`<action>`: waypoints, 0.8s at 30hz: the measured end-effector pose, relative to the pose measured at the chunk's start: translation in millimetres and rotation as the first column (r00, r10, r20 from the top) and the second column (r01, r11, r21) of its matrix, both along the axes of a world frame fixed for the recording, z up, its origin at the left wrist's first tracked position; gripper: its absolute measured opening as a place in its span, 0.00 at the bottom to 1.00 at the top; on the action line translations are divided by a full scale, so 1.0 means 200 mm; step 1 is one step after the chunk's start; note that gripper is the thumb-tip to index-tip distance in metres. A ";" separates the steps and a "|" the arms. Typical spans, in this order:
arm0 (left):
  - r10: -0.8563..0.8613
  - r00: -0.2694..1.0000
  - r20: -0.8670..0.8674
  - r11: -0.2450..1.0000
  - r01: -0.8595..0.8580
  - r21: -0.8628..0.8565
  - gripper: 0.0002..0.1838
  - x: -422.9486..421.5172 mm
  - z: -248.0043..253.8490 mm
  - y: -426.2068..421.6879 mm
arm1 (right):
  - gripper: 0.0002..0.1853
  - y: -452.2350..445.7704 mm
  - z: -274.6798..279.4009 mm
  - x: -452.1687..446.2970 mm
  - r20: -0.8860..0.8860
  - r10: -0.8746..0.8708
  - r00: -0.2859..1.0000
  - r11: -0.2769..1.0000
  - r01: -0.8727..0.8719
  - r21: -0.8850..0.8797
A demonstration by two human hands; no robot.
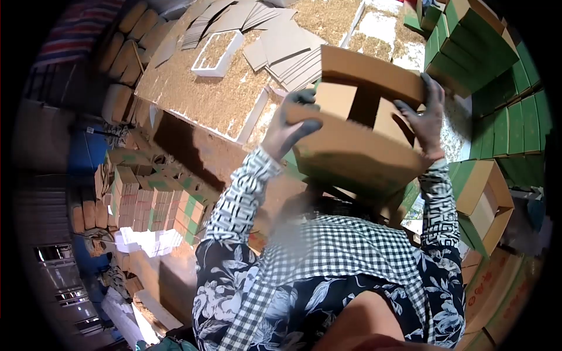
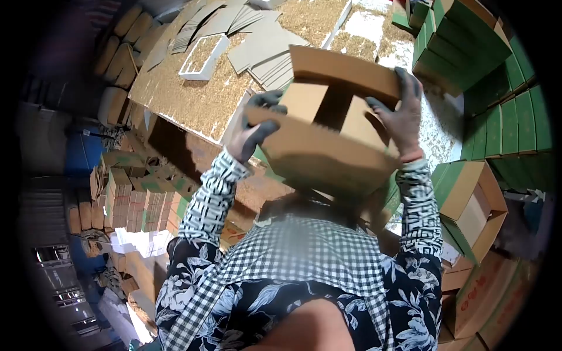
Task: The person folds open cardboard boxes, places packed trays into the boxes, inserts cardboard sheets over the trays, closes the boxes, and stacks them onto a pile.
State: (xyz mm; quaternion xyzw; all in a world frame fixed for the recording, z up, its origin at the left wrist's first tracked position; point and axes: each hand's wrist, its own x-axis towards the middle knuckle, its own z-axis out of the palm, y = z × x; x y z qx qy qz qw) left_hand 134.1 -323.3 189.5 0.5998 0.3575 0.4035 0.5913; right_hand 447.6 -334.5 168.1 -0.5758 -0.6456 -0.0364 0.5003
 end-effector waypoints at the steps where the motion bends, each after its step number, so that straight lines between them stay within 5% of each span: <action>1: 0.048 0.997 -0.064 0.999 -0.047 0.016 0.31 0.02 0.04 0.04 | 0.29 -0.02 0.05 0.08 0.005 0.038 0.999 0.993 -0.038 -0.112; 2: 0.098 0.987 -0.124 0.995 -0.095 0.030 0.33 0.03 0.06 0.09 | 0.26 -0.01 0.04 0.12 -0.062 0.082 0.995 0.980 -0.092 -0.174; 3: 0.248 0.932 -0.266 0.951 -0.181 0.252 0.39 -0.01 -0.07 0.19 | 0.27 -0.06 0.03 0.13 -0.198 0.140 0.970 0.937 -0.195 -0.290; 4: 0.264 0.894 -0.361 0.947 -0.169 0.272 0.45 -0.07 -0.12 0.23 | 0.27 -0.14 0.04 0.13 -0.340 0.171 0.925 0.878 -0.299 -0.373; 6: 0.191 0.877 -0.440 0.974 -0.114 0.194 0.51 -0.16 -0.19 0.25 | 0.30 -0.41 -0.02 -0.04 -0.563 0.285 0.776 0.826 -0.497 -0.266; 7: 0.008 0.909 -0.417 1.000 -0.016 -0.017 0.41 -0.23 -0.23 0.27 | 0.33 -0.52 0.09 -0.17 -0.203 0.478 0.855 0.755 -0.518 -0.403; 9: -0.359 0.925 -0.120 0.872 0.287 -0.397 0.31 -0.38 -0.16 0.24 | 0.38 -0.59 0.11 -0.26 0.241 0.622 0.745 0.728 -0.438 -0.526; 11: -0.486 0.874 0.015 0.773 0.437 -0.460 0.39 -0.61 -0.59 0.26 | 0.45 -0.53 0.00 -0.16 0.321 0.528 0.786 0.801 -0.334 -0.498; 12: -0.436 0.861 0.261 0.683 0.505 -0.528 0.42 -0.63 -0.70 0.23 | 0.48 -0.48 -0.10 -0.05 0.267 0.355 0.896 0.879 -0.222 -0.422; 13: -0.302 0.872 0.385 0.714 0.474 -0.515 0.38 -0.57 -0.60 0.18 | 0.48 -0.46 -0.27 0.13 0.001 0.225 0.974 0.931 -0.215 -0.295; 14: -0.155 0.848 0.506 0.737 0.441 -0.513 0.34 -0.53 -0.46 0.14 | 0.38 -0.39 -0.13 0.08 -0.370 0.111 0.922 0.886 -0.261 -0.384; 15: -0.314 0.859 0.404 0.806 0.466 -0.365 0.33 -0.50 -0.38 0.17 | 0.28 -0.36 -0.17 0.19 -0.793 -0.033 0.608 0.859 -0.388 -0.333; 16: -0.429 0.860 0.277 0.849 0.488 -0.200 0.35 -0.48 -0.30 0.21 | 0.27 -0.33 -0.19 0.20 -0.907 -0.122 0.403 0.867 -0.402 -0.295; 17: -0.387 0.910 -0.152 0.909 0.404 0.104 0.40 -0.42 -0.18 0.22 | 0.27 -0.30 -0.21 0.15 -0.940 -0.162 0.302 0.880 -0.386 -0.275; 18: -0.257 0.904 -0.342 0.917 0.340 0.209 0.48 -0.34 -0.08 0.24 | 0.27 -0.28 -0.25 0.10 -0.948 -0.196 0.250 0.889 -0.362 -0.279; 20: -0.216 0.823 -0.525 0.937 0.326 0.125 0.40 -0.24 -0.15 0.29 | 0.27 -0.25 -0.29 0.05 -0.945 -0.246 0.217 0.898 -0.316 -0.307; 22: -0.051 0.898 -0.436 0.971 0.148 0.189 0.31 -0.08 -0.46 0.30 | 0.27 -0.27 -0.22 0.05 -0.957 -0.239 0.166 0.911 -0.303 -0.280; 24: -0.011 0.981 -0.196 0.976 0.053 0.209 0.26 -0.10 -0.43 0.35 | 0.26 -0.21 -0.06 0.04 -0.954 -0.215 0.209 0.899 -0.339 -0.276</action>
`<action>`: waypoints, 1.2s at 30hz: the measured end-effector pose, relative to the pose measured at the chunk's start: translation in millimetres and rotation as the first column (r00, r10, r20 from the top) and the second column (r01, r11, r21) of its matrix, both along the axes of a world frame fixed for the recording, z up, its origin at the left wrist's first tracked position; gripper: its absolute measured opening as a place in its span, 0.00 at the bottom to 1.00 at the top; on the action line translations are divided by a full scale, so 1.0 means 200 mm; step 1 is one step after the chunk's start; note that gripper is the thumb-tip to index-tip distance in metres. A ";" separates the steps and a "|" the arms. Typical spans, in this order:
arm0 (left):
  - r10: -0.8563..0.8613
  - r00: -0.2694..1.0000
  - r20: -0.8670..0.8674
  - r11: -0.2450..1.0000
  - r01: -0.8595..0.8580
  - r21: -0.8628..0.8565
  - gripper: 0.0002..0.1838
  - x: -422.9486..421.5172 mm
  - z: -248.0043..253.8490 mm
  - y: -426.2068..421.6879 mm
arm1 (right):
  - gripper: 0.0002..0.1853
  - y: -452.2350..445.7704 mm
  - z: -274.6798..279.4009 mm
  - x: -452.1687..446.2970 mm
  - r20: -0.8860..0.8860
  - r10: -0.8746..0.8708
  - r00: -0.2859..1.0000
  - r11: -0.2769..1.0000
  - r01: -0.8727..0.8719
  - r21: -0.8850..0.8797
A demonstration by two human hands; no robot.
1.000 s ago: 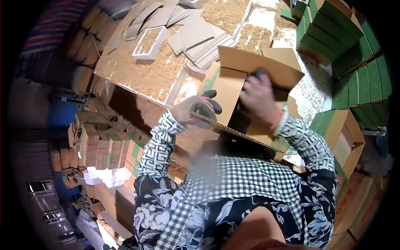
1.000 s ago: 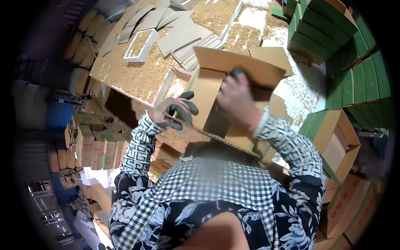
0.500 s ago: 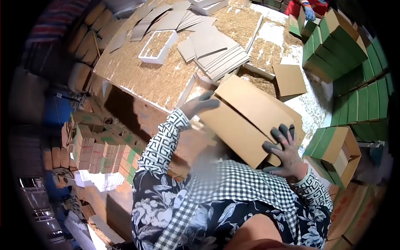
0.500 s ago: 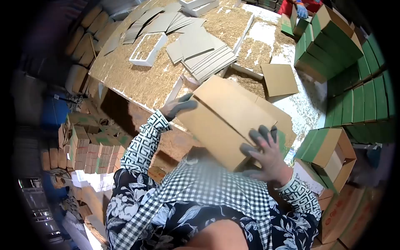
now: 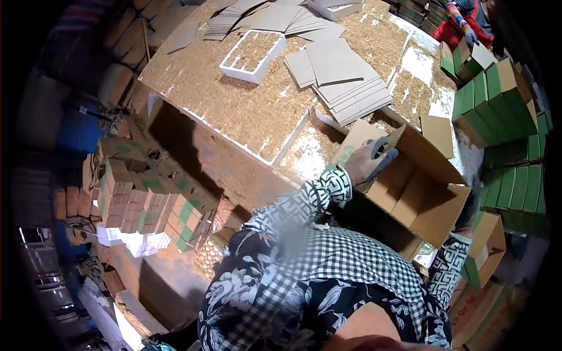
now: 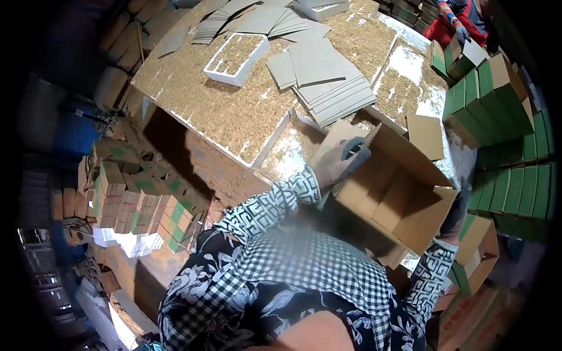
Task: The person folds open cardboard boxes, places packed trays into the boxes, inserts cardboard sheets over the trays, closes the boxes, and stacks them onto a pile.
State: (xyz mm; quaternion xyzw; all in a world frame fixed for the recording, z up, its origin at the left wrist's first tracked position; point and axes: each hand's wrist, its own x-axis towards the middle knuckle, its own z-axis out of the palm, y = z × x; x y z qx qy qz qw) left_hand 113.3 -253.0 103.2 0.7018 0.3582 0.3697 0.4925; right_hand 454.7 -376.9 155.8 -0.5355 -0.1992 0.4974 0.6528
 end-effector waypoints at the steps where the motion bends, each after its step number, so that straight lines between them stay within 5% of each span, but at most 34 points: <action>1: 0.008 0.993 0.120 1.000 -0.008 -0.002 0.24 -0.02 0.02 0.04 | 0.26 0.04 0.05 -0.02 0.118 0.041 0.992 0.999 -0.039 -0.017; 2: 0.160 0.976 0.148 0.981 -0.142 -0.129 0.24 -0.10 -0.10 0.08 | 0.27 0.08 0.02 -0.04 0.535 0.118 0.837 0.993 -0.092 -0.075; 3: 0.315 0.933 0.174 0.929 -0.266 -0.257 0.24 -0.19 -0.22 0.12 | 0.29 0.11 -0.03 -0.04 0.842 0.191 0.505 0.982 -0.109 -0.157; 4: 0.563 0.818 0.119 0.824 -0.566 -0.009 0.29 -0.38 -0.40 0.15 | 0.32 0.14 -0.08 -0.02 0.966 0.252 0.065 0.966 -0.082 -0.246; 6: 0.893 0.345 -0.288 0.430 -0.844 0.321 0.36 -0.85 -0.39 0.18 | 0.37 0.16 -0.18 0.07 0.931 0.287 -0.227 0.958 0.053 -0.283; 7: 0.871 -0.070 -0.486 0.284 -0.737 0.614 0.43 -1.13 -0.67 0.19 | 0.39 0.17 -0.20 0.10 0.920 0.294 -0.257 0.956 0.087 -0.281; 8: 0.751 -0.155 -0.642 0.231 -0.849 0.475 0.49 -1.32 -0.84 0.16 | 0.39 0.17 -0.29 0.18 0.935 0.256 -0.243 0.966 0.084 -0.243; 9: 0.416 0.034 -0.909 0.163 -0.986 0.038 0.45 -1.28 -0.69 0.15 | 0.38 0.18 -0.27 0.16 0.934 0.285 -0.216 0.958 0.085 -0.273; 11: 0.826 0.386 -0.410 0.306 -0.919 -0.247 0.39 -1.24 -0.88 0.10 | 0.37 0.22 -0.16 0.05 0.938 0.301 -0.172 0.954 0.046 -0.298; 12: 0.881 0.471 -0.050 0.429 -0.838 -0.338 0.37 -1.20 -0.94 0.07 | 0.36 0.22 -0.16 0.01 0.936 0.304 -0.175 0.953 0.063 -0.298; 13: 0.950 0.278 -0.139 0.197 -0.885 -0.422 0.34 -1.11 -0.89 0.04 | 0.36 0.23 -0.15 -0.01 0.935 0.306 -0.182 0.952 0.077 -0.296; 14: 0.948 0.255 0.190 0.315 -0.835 -0.451 0.40 -0.96 -0.75 0.01 | 0.35 0.24 -0.15 0.00 0.934 0.303 -0.190 0.953 0.090 -0.291; 18: 0.977 0.130 0.172 0.212 -0.722 -0.659 0.42 -0.95 -0.47 0.02 | 0.36 0.23 -0.15 0.00 0.905 0.367 -0.214 0.929 0.137 -0.344; 19: 0.954 0.123 0.275 0.284 -0.672 -0.684 0.40 -1.07 -0.62 0.05 | 0.34 0.23 -0.15 0.00 0.878 0.351 -0.325 0.935 0.179 -0.307; 20: 0.939 0.210 0.272 0.341 -0.671 -0.659 0.38 -0.98 -0.33 0.00 | 0.33 0.25 -0.07 -0.06 0.878 0.235 -0.417 0.972 0.075 -0.224; 22: 0.826 0.303 0.475 0.560 -0.535 -0.633 0.35 -1.03 -0.34 -0.05 | 0.31 0.23 0.07 -0.17 0.832 0.002 -0.554 0.984 -0.147 -0.100; 23: 0.703 0.380 0.601 0.706 -0.476 -0.525 0.35 -0.96 -0.22 -0.07 | 0.28 0.23 0.07 -0.19 0.904 -0.031 -0.426 0.963 -0.256 -0.088; 24: 0.672 0.357 0.649 0.740 -0.291 -0.607 0.34 -0.90 -0.13 -0.08 | 0.24 0.23 0.07 -0.20 0.933 -0.036 -0.358 0.946 -0.313 -0.083; 26: 0.525 0.551 0.648 0.840 -0.214 -0.499 0.28 -0.66 0.19 -0.11 | 0.21 0.23 0.06 -0.20 0.983 -0.051 -0.178 0.952 -0.305 -0.006; 28: 0.272 0.533 0.801 0.925 0.084 -0.370 0.28 -0.41 0.29 -0.04 | 0.19 0.23 -0.02 -0.10 0.976 -0.019 0.215 0.966 -0.248 0.074; 29: 0.273 0.575 0.771 0.882 0.171 -0.440 0.27 -0.29 0.37 0.01 | 0.20 0.24 -0.01 -0.10 0.732 0.138 0.667 0.976 -0.217 0.014; 31: 0.223 0.625 0.748 0.818 0.298 -0.492 0.27 -0.03 0.44 0.09 | 0.35 0.25 -0.01 0.01 0.152 0.272 0.950 0.909 -0.305 0.284; 32: 0.183 0.628 0.756 0.807 0.344 -0.481 0.28 0.08 0.45 0.12 | 0.41 0.26 0.16 -0.07 -0.251 0.283 0.926 0.879 -0.145 0.455; 33: 0.103 0.673 0.733 0.863 0.306 -0.402 0.28 0.17 0.45 0.13 | 0.41 0.24 0.29 -0.08 -0.241 0.656 0.716 0.678 -0.417 0.605; 34: 0.028 0.720 0.694 0.907 0.272 -0.320 0.28 0.21 0.46 0.13 | 0.34 0.19 0.19 -0.01 -0.012 0.593 0.805 0.702 -0.508 0.499; 35: 0.054 0.753 0.656 0.855 0.304 -0.420 0.30 0.23 0.45 0.11 | 0.28 0.15 0.10 0.05 0.226 0.524 0.821 0.736 -0.570 0.366; 36: -0.056 0.834 0.549 0.922 0.254 -0.293 0.30 0.20 0.48 0.12 | 0.24 0.09 0.09 0.04 0.765 0.223 0.604 0.933 -0.361 0.014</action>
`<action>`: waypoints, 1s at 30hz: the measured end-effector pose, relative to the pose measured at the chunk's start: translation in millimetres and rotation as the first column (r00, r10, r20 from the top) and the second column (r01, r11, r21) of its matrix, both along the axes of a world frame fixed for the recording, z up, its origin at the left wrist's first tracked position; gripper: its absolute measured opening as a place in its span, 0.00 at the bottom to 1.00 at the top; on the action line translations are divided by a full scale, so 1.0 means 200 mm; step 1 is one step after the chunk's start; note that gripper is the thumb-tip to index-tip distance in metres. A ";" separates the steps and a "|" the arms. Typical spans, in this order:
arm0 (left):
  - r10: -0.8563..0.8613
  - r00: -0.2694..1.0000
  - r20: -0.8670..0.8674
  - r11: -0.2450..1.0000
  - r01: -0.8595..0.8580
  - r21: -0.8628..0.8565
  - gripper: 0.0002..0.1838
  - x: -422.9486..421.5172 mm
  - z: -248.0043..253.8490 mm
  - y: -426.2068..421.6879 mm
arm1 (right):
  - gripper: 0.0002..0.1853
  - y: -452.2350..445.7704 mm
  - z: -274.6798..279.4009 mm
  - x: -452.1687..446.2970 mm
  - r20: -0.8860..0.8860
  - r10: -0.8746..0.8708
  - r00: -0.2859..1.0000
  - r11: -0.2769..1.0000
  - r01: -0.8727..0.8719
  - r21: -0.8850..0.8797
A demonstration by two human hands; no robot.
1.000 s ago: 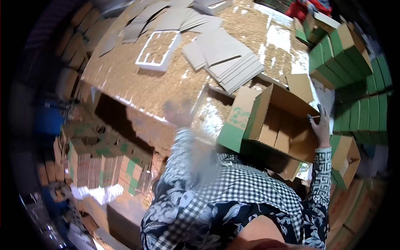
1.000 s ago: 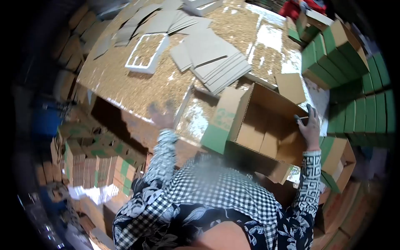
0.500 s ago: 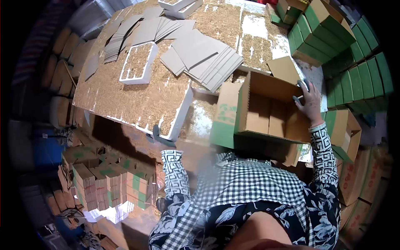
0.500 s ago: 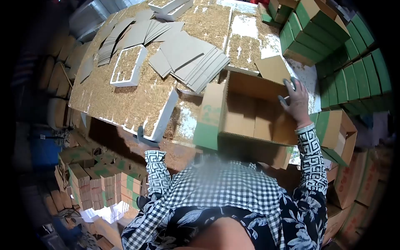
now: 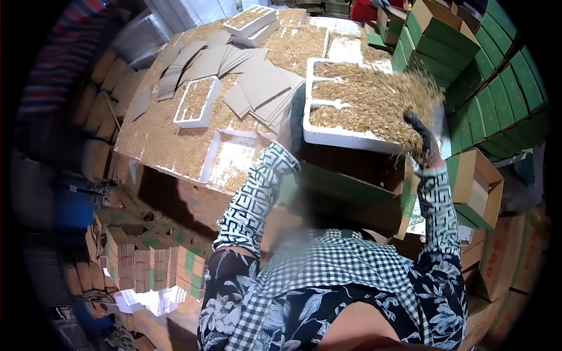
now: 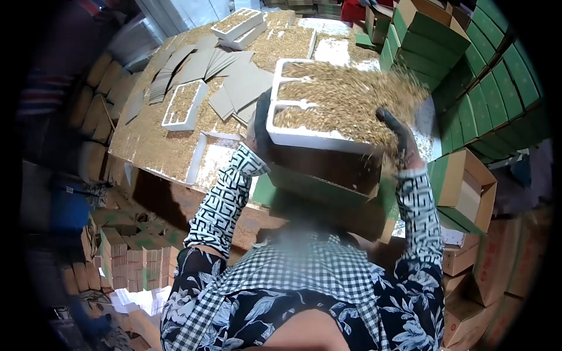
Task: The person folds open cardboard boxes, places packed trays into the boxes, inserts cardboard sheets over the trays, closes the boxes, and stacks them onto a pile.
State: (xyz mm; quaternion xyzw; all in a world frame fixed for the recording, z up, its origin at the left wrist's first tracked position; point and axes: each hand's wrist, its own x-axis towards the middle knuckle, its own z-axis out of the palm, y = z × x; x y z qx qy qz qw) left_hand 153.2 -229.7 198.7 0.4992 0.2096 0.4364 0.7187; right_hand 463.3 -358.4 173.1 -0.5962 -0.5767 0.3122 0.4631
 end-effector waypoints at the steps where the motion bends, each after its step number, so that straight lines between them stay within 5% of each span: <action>1: 0.028 0.999 -0.027 0.979 -0.022 0.205 0.30 -0.02 0.03 -0.02 | 0.21 -0.04 -0.11 0.04 -0.390 -0.122 0.913 0.991 0.137 0.010; 2: 0.070 0.983 -0.168 0.954 -0.016 0.301 0.29 -0.07 -0.01 0.02 | 0.22 -0.08 0.15 -0.14 -0.825 -0.275 0.493 0.961 0.172 -0.217; 4: 0.193 0.888 -0.417 0.873 0.039 0.486 0.28 -0.18 -0.10 0.12 | 0.23 -0.29 0.00 0.00 -0.648 -0.278 0.709 0.943 0.330 -0.043; 6: 0.135 0.525 -0.841 0.861 0.358 0.361 0.27 -0.25 -0.28 0.16 | 0.23 -0.50 0.08 -0.04 -0.352 -0.281 0.893 0.951 0.308 0.021; 7: -0.072 0.641 -0.764 0.926 0.328 0.187 0.26 -0.26 -0.31 0.18 | 0.24 -0.60 0.13 -0.07 -0.131 -0.265 0.955 0.960 0.274 0.062; 8: 0.090 0.803 -0.589 0.691 0.375 0.618 0.28 -0.29 -0.34 0.20 | 0.24 -0.68 0.15 -0.09 0.091 -0.242 0.966 0.967 0.232 0.106; 9: -0.111 0.840 -0.532 0.928 0.279 0.247 0.28 -0.24 -0.30 0.19 | 0.23 -0.67 0.27 -0.24 -0.067 -0.227 0.971 0.964 0.234 0.126; 10: -0.259 0.885 -0.386 0.961 0.198 -0.191 0.28 -0.16 -0.27 0.17 | 0.24 -0.70 0.25 -0.25 -0.040 -0.203 0.978 0.970 0.207 0.129; 12: -0.206 0.927 -0.314 0.978 0.188 -0.087 0.28 -0.10 -0.39 0.18 | 0.28 -0.79 0.15 -0.17 0.154 -0.104 0.983 0.984 0.079 0.161; 14: -0.306 0.944 0.122 0.853 0.329 -0.406 0.31 -0.04 -0.36 0.14 | 0.27 -0.77 0.11 -0.22 0.317 -0.068 0.946 0.981 0.005 0.194; 16: -0.103 0.965 0.240 0.904 0.192 -0.382 0.39 -0.05 -0.23 0.00 | 0.22 -0.64 0.09 -0.37 0.429 -0.097 0.898 0.979 0.008 0.205; 17: -0.015 0.949 0.314 0.838 0.184 -0.514 0.34 -0.09 -0.26 0.01 | 0.20 -0.58 0.06 -0.42 0.451 -0.110 0.886 0.982 0.026 0.189; 19: 0.302 0.953 0.035 0.815 -0.239 -0.528 0.31 -0.15 -0.44 0.14 | 0.22 -0.50 -0.02 -0.49 0.217 -0.112 0.970 0.990 0.129 -0.063; 20: 0.428 0.887 -0.174 0.782 -0.460 -0.421 0.32 -0.23 -0.46 0.27 | 0.20 -0.41 0.03 -0.58 0.062 -0.217 0.974 0.960 0.225 -0.168; 21: 0.548 0.650 -0.526 0.775 -0.632 0.027 0.37 -0.29 -0.57 0.46 | 0.20 -0.32 0.08 -0.66 -0.089 -0.348 0.933 0.911 0.314 -0.268; 22: 0.693 0.265 -0.671 0.683 -0.538 0.494 0.42 -0.35 -0.67 0.66 | 0.19 -0.29 0.08 -0.67 -0.091 -0.399 0.912 0.878 0.352 -0.325; 24: 0.574 -0.178 -0.800 0.673 -0.454 0.584 0.58 -0.43 -0.77 0.96 | 0.22 -0.27 -0.03 -0.58 0.022 -0.444 0.896 0.764 0.391 -0.514; 26: 0.340 -0.259 -0.904 0.809 -0.409 0.422 0.63 -0.45 -0.79 1.13 | 0.28 -0.24 -0.01 -0.60 0.026 -0.409 0.912 0.833 0.385 -0.398; 27: 0.319 -0.363 -0.876 0.870 -0.256 0.422 0.64 -0.44 -0.83 1.18 | 0.31 -0.24 -0.03 -0.60 0.089 -0.395 0.914 0.856 0.401 -0.326; 29: 0.288 -0.299 -0.910 0.872 -0.311 0.378 0.58 -0.41 -0.84 1.19 | 0.32 -0.24 -0.04 -0.62 0.247 -0.426 0.870 0.866 0.472 -0.167; 30: 0.279 -0.166 -0.946 0.854 -0.408 0.324 0.54 -0.43 -0.95 1.24 | 0.30 -0.23 -0.04 -0.65 0.329 -0.467 0.821 0.852 0.517 -0.081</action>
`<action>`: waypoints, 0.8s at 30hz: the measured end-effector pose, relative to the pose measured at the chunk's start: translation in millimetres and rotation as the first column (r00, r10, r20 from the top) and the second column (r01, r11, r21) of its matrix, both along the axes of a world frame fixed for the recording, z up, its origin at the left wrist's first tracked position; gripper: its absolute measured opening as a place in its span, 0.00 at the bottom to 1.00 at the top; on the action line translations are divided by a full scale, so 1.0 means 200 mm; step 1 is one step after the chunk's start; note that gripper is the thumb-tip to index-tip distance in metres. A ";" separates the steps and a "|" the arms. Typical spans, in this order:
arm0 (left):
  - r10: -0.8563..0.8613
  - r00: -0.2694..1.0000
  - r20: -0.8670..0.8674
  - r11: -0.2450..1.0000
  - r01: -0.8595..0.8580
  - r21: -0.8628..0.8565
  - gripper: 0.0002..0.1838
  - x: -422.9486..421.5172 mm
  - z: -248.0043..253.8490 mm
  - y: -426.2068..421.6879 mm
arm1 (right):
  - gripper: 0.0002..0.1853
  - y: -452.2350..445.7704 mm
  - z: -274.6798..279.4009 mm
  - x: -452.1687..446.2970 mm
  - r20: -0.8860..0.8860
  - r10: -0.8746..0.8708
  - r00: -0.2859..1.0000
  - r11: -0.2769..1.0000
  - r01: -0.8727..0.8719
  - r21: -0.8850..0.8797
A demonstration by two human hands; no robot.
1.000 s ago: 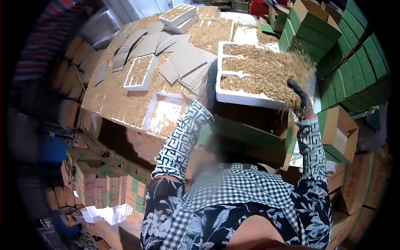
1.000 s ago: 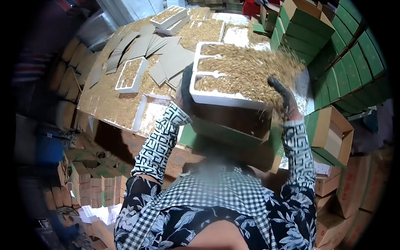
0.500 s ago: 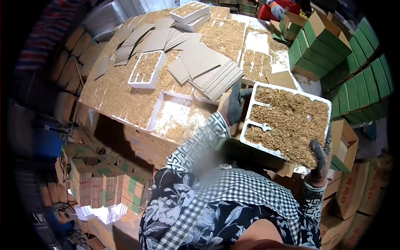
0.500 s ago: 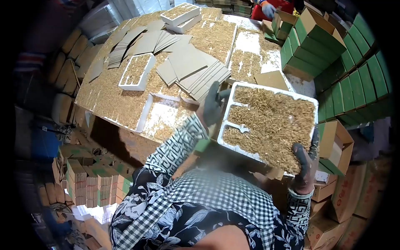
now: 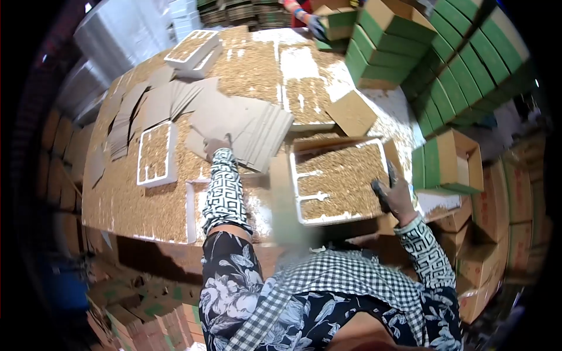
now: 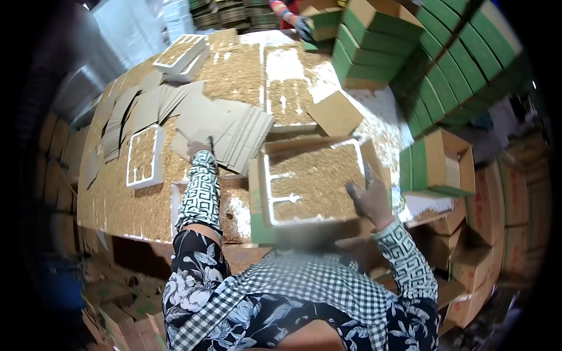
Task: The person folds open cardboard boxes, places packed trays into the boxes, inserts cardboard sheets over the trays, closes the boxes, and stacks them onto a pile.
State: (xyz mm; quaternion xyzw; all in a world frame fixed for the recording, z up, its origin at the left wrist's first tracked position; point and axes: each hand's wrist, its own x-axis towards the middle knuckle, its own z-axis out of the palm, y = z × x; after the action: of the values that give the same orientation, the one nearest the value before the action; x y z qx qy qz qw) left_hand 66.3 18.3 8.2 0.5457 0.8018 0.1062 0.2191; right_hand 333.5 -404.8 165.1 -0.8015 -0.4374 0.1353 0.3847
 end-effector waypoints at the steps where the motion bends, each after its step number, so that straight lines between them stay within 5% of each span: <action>1: 0.018 1.000 -0.017 0.999 -0.018 -0.042 0.50 0.01 -0.02 0.01 | 0.28 0.02 -0.01 0.01 0.139 -0.005 0.990 1.000 0.001 0.028; 3: -0.088 0.970 -0.227 0.991 0.062 -0.123 0.53 -0.09 -0.30 0.14 | 0.25 0.04 0.00 0.00 0.234 -0.022 0.972 0.995 -0.002 0.104; 5: -0.564 0.707 -0.427 0.823 0.528 -0.211 0.49 -0.33 -0.70 0.34 | 0.23 0.04 -0.02 0.12 0.292 -0.075 0.953 0.953 -0.018 0.303; 6: -0.454 0.780 -0.430 0.890 0.422 -0.175 0.46 -0.36 -0.65 0.26 | 0.22 -0.01 -0.07 0.18 0.391 -0.123 0.912 0.904 -0.059 0.423; 7: -0.231 0.934 -0.274 0.972 0.237 -0.011 0.43 -0.35 -0.57 0.13 | 0.21 -0.09 -0.04 0.24 0.262 -0.137 0.955 0.893 0.005 0.449; 9: 0.007 0.984 0.176 0.956 -0.058 0.287 0.37 -0.32 -0.46 -0.09 | 0.17 -0.25 -0.01 0.37 -0.075 -0.212 0.974 0.836 0.221 0.502; 11: -0.047 0.870 0.491 0.843 -0.230 0.487 0.32 -0.32 -0.36 -0.31 | 0.13 -0.55 -0.24 0.69 -0.064 -0.362 0.930 0.908 0.368 0.198; 12: -0.120 0.824 0.553 0.803 -0.247 0.542 0.29 -0.31 -0.32 -0.39 | 0.15 -0.70 -0.36 0.79 0.046 -0.445 0.894 0.892 0.447 -0.062; 13: -0.205 0.781 0.590 0.775 -0.238 0.585 0.27 -0.31 -0.29 -0.47 | 0.16 -0.81 -0.58 0.92 -0.042 -0.482 0.875 0.848 0.454 -0.273; 14: -0.288 0.734 0.616 0.756 -0.220 0.616 0.25 -0.27 -0.22 -0.55 | 0.17 -0.88 -0.70 0.95 -0.033 -0.489 0.871 0.820 0.447 -0.358; 15: -0.366 0.674 0.642 0.762 -0.179 0.622 0.23 -0.24 -0.14 -0.61 | 0.18 -0.95 -0.90 1.02 -0.098 -0.447 0.889 0.845 0.384 -0.372; 17: -0.444 0.536 0.718 0.804 -0.116 0.583 0.20 -0.11 0.10 -0.83 | 0.26 -0.90 -1.08 1.01 0.190 -0.463 0.866 0.747 0.497 -0.441; 19: -0.532 0.638 0.557 0.774 0.099 0.625 0.18 -0.02 0.28 -1.01 | 0.30 -0.84 -1.31 1.03 0.202 -0.478 0.855 0.703 0.510 -0.495; 21: -0.615 0.557 0.559 0.743 0.171 0.647 0.16 0.06 0.41 -1.17 | 0.21 -0.83 -1.45 1.06 0.135 -0.577 0.806 0.713 0.577 -0.398; 24: -0.653 0.599 0.463 0.691 0.222 0.687 0.16 0.14 0.47 -1.33 | 0.10 -0.83 -1.21 1.01 0.061 -0.552 0.832 0.772 0.537 -0.340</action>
State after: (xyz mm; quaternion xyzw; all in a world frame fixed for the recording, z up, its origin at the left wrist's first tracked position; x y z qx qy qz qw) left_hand 94.7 -247.7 102.9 0.6944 0.4240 0.4687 0.3441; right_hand 535.5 -570.8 -77.6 -0.9448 -0.1481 0.1092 0.2712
